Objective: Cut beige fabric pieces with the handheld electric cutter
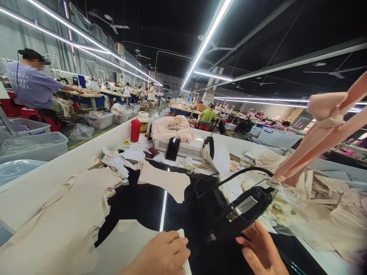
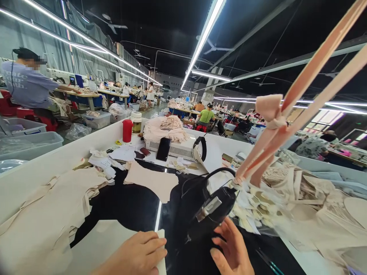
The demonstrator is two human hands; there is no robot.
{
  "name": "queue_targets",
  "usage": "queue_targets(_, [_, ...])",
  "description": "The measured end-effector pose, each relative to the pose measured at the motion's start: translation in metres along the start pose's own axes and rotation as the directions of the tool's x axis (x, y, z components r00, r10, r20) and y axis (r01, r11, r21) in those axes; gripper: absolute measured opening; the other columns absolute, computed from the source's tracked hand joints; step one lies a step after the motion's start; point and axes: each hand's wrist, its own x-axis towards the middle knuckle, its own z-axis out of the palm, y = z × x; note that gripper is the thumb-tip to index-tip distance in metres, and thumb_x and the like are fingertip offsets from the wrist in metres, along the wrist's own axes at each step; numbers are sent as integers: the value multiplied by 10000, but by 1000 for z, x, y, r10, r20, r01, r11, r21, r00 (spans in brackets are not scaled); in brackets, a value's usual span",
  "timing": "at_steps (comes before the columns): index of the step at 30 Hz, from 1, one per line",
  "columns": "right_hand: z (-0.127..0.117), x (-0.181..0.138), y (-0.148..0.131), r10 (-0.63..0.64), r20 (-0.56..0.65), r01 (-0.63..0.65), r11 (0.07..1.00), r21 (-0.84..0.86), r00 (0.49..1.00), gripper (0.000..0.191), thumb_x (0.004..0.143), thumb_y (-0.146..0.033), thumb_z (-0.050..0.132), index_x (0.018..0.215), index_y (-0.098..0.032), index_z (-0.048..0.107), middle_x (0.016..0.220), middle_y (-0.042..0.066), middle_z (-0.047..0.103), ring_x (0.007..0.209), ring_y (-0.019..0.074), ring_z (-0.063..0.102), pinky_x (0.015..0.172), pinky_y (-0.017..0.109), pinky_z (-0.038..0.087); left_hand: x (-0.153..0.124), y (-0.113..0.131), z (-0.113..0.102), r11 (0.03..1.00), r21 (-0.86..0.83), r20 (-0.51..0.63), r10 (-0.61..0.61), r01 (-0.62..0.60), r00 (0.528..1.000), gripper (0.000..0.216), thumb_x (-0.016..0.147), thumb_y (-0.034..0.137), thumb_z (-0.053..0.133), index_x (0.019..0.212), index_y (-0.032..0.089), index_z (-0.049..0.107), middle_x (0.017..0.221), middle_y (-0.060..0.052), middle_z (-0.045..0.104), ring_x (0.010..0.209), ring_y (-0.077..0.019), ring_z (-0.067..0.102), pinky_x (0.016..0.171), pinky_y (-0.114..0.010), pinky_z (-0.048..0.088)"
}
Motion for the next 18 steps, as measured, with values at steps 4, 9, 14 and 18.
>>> queue_targets(4, [33, 13, -25, -104, 82, 91, 985, 150, 991, 798, 683, -610, 925, 1348, -270, 646, 1355, 155, 711, 1225, 389, 689, 958, 466, 605, -2, -2, -1, 998, -16, -25, -60, 59, 998, 327, 970, 453, 749, 1128, 181, 659, 1214, -11, 762, 1000, -204, 684, 756, -316, 526])
queue_targets(9, [71, 12, -55, -126, -27, 129, 953, 274, 992, 585, 822, -479, 870, 1316, -286, 623, 1001, 42, 758, 745, 211, 727, 760, 370, 605, -6, -1, -2, 999, 9, 12, -49, 49, 999, 364, 960, 471, 783, 1131, 176, 656, 1211, -25, 750, 1014, -200, 671, 749, -304, 501])
queue_targets(14, [91, 5, -56, -181, -13, 178, 945, 275, 983, 585, 846, -350, 882, 1348, -304, 584, 930, -7, 710, 721, 167, 691, 718, 313, 596, -4, 2, -4, 997, -4, -79, -83, 83, 993, 314, 1063, 487, 654, 1113, 177, 660, 1180, -26, 746, 1006, -194, 666, 782, -302, 497])
queue_targets(18, [107, 3, -51, -267, 14, 245, 905, 347, 964, 551, 907, -324, 825, 1380, -306, 543, 904, -5, 699, 671, 169, 691, 652, 326, 604, -4, 2, -5, 995, -25, -106, -99, 97, 989, 381, 1131, 507, 498, 1117, 169, 672, 1189, -50, 749, 1020, -202, 671, 807, -309, 509])
